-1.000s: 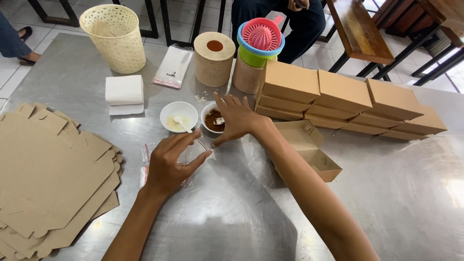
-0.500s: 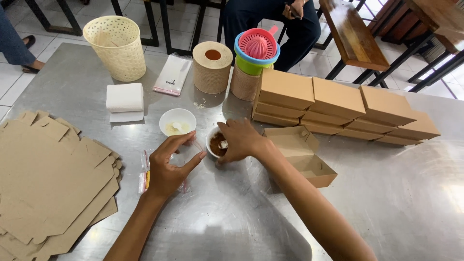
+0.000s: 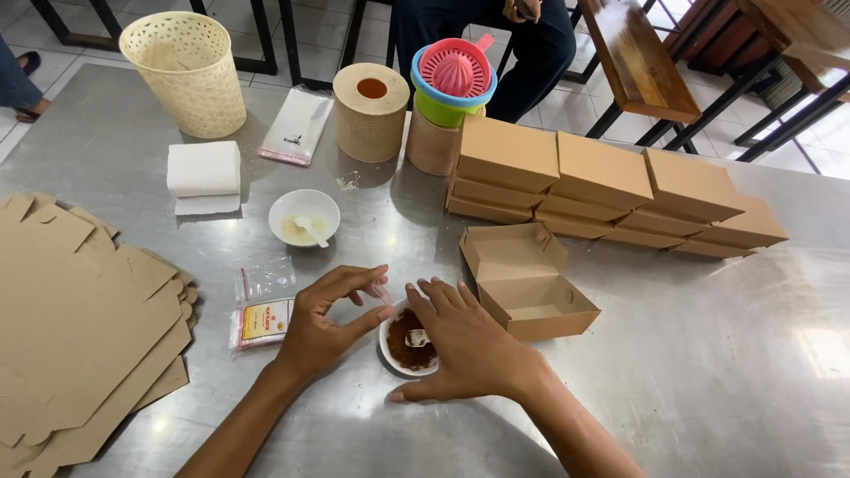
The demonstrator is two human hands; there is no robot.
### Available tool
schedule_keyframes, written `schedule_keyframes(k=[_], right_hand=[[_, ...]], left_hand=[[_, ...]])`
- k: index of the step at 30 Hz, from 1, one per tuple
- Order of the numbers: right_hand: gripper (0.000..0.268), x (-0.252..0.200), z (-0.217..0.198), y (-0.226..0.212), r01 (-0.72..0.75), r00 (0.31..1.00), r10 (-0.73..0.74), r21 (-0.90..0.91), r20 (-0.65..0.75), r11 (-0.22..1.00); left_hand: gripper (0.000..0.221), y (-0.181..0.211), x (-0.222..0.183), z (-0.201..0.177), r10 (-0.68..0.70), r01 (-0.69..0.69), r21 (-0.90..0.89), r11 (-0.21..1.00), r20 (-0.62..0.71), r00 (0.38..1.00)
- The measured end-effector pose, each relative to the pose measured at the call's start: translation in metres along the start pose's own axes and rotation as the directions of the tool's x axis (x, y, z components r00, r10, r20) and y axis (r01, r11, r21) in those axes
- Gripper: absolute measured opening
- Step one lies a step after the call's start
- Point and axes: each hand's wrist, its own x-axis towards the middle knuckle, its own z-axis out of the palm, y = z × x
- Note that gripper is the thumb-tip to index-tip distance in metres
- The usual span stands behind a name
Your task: Filling small plastic bags with powders using a spoon, sealing them, and placing them into cardboard boxes.
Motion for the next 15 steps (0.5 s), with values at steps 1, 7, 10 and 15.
schedule_keyframes(k=[1, 7, 10, 15], right_hand=[[0.134, -0.005, -0.009, 0.002, -0.002, 1.000, 0.002, 0.000, -0.001, 1.000], [0.039, -0.023, -0.035, 0.014, 0.052, 0.955, -0.013, 0.123, -0.297, 0.991], [0.033, -0.024, -0.037, 0.019, -0.027, 0.963, 0.050, 0.088, -0.266, 0.996], [0.033, -0.015, -0.018, 0.031, -0.148, 0.973, 0.124, -0.110, -0.196, 0.983]], left_hand=[[0.050, -0.001, 0.000, 0.002, 0.001, -0.001, -0.001, 1.000, 0.002, 1.000], [0.047, -0.005, -0.002, 0.010, -0.083, 0.084, -0.060, 0.995, 0.023, 0.996], [0.047, -0.008, -0.002, 0.011, -0.089, 0.090, -0.048, 0.995, 0.016, 0.996], [0.045, -0.022, -0.005, 0.014, -0.150, 0.150, -0.011, 0.989, 0.016, 0.989]])
